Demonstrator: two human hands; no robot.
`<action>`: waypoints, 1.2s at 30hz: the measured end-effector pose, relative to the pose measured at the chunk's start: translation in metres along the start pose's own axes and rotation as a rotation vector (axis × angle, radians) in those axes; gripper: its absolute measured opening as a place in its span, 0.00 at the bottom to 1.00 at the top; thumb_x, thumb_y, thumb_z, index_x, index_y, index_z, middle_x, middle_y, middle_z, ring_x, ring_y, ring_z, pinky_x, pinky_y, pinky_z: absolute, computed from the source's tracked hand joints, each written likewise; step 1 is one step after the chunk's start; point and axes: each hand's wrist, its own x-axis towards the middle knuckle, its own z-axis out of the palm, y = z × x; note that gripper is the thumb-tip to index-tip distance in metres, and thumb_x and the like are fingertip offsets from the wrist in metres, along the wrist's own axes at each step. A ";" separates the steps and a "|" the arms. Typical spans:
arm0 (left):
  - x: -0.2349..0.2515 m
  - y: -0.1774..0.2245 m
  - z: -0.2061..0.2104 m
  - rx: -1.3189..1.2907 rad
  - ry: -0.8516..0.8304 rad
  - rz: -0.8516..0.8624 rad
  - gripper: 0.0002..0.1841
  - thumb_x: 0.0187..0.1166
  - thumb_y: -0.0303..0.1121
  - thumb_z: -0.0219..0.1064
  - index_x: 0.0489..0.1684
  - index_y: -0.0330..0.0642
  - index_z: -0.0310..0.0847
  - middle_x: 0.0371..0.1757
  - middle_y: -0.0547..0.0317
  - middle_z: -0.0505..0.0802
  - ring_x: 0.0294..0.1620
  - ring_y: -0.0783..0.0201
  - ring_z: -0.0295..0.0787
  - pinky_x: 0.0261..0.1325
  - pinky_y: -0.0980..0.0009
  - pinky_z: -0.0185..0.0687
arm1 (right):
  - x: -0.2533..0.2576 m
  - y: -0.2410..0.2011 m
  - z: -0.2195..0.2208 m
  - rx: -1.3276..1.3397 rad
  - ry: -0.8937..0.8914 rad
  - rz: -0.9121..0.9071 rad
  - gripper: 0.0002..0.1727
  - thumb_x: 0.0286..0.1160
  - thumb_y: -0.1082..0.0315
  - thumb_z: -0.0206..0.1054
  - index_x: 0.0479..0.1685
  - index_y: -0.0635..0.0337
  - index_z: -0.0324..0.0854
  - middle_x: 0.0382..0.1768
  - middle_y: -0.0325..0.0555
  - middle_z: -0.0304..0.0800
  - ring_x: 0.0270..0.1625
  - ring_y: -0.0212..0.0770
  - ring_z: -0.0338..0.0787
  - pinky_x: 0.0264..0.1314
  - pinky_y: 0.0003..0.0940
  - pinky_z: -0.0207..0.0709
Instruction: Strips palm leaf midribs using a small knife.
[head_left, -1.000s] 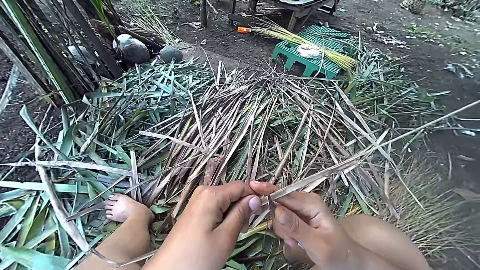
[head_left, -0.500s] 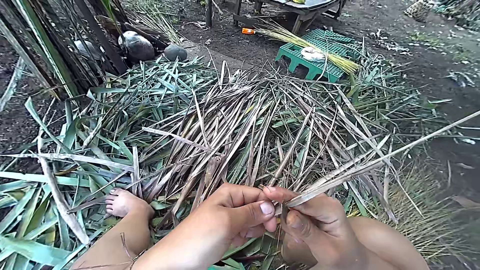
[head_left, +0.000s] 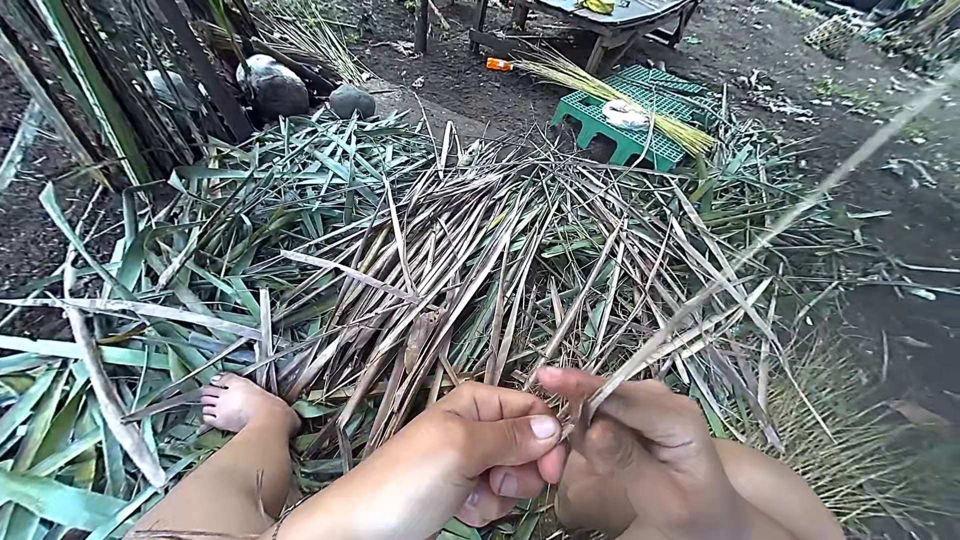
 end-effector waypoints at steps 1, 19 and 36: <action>-0.001 0.000 -0.001 0.006 0.004 -0.002 0.20 0.89 0.30 0.46 0.27 0.55 0.81 0.15 0.82 0.73 0.11 0.90 0.58 0.13 0.92 0.51 | 0.001 0.001 -0.002 -0.026 0.014 -0.009 0.22 0.92 0.55 0.53 0.68 0.59 0.84 0.34 0.34 0.89 0.32 0.12 0.76 0.42 0.10 0.70; -0.005 -0.004 -0.003 0.025 0.057 -0.044 0.20 0.88 0.29 0.45 0.27 0.53 0.81 0.15 0.81 0.73 0.11 0.89 0.59 0.13 0.91 0.52 | 0.014 0.005 -0.047 0.224 0.116 0.170 0.21 0.90 0.55 0.56 0.76 0.45 0.80 0.23 0.17 0.78 0.28 0.14 0.76 0.37 0.12 0.72; -0.012 -0.012 0.002 0.472 0.277 0.193 0.15 0.88 0.26 0.52 0.33 0.51 0.82 0.20 0.86 0.76 0.18 0.92 0.64 0.21 0.91 0.58 | -0.001 -0.006 -0.020 0.296 -0.171 0.234 0.24 0.93 0.59 0.52 0.74 0.66 0.78 0.26 0.25 0.78 0.25 0.09 0.67 0.28 0.06 0.62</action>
